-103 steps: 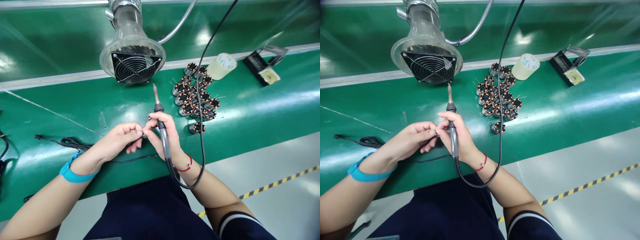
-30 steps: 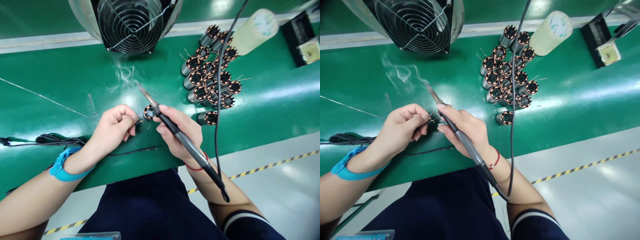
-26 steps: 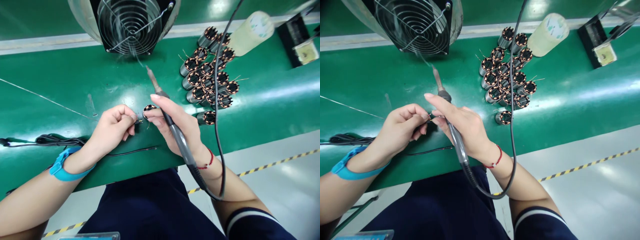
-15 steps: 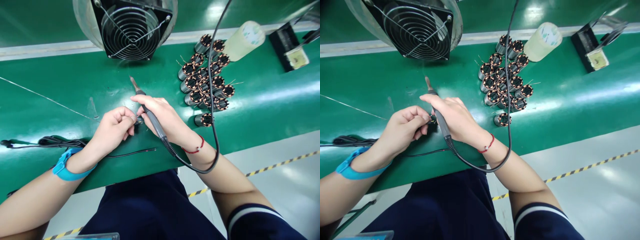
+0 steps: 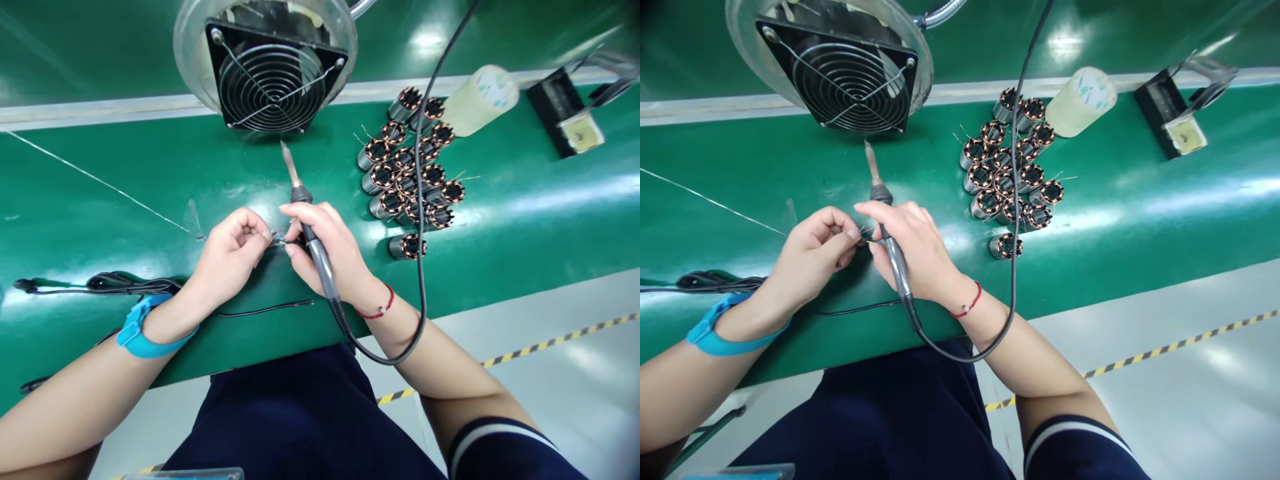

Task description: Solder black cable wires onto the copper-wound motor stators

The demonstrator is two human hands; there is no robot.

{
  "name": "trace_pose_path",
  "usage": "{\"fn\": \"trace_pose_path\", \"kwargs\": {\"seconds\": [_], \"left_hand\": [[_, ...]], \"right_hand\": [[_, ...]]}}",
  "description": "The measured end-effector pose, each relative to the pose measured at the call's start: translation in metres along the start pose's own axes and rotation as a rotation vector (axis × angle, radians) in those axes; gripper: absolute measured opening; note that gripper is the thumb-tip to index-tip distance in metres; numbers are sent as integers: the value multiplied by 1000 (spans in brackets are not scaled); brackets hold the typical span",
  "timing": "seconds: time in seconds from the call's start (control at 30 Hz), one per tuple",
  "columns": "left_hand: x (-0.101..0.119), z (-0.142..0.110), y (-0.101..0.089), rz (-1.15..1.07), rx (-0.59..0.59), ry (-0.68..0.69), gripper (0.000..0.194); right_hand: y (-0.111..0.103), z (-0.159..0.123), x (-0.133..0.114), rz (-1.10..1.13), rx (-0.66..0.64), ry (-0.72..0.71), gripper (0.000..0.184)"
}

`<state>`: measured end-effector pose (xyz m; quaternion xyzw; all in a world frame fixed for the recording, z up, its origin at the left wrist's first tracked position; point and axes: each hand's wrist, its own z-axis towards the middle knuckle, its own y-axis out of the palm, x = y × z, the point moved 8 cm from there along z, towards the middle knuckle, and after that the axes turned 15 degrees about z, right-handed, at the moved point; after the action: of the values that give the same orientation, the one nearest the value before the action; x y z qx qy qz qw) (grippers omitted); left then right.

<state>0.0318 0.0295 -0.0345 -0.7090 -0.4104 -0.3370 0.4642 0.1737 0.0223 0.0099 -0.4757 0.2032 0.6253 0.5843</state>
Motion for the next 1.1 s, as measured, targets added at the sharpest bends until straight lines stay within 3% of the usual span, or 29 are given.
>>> {"fn": "trace_pose_path", "kwargs": {"seconds": [0.27, 0.47, 0.57, 0.8, 1.1], "left_hand": [[4, -3, -2, 37, -16, 26, 8], [21, -10, -6, 206, 62, 316, 5], [28, -13, -6, 309, 85, 398, 4], [19, -6, -11, 207, 97, 231, 5], [22, -4, -11, 426, 148, 256, 8]], "right_hand": [[4, 1, 4, -31, 21, 7, 36], [2, -1, 12, 107, 69, 104, 37], [1, -2, 15, 201, 98, 109, 39], [1, -3, 16, 143, 46, 105, 44], [4, -1, 16, -35, -65, 94, 46]]}}
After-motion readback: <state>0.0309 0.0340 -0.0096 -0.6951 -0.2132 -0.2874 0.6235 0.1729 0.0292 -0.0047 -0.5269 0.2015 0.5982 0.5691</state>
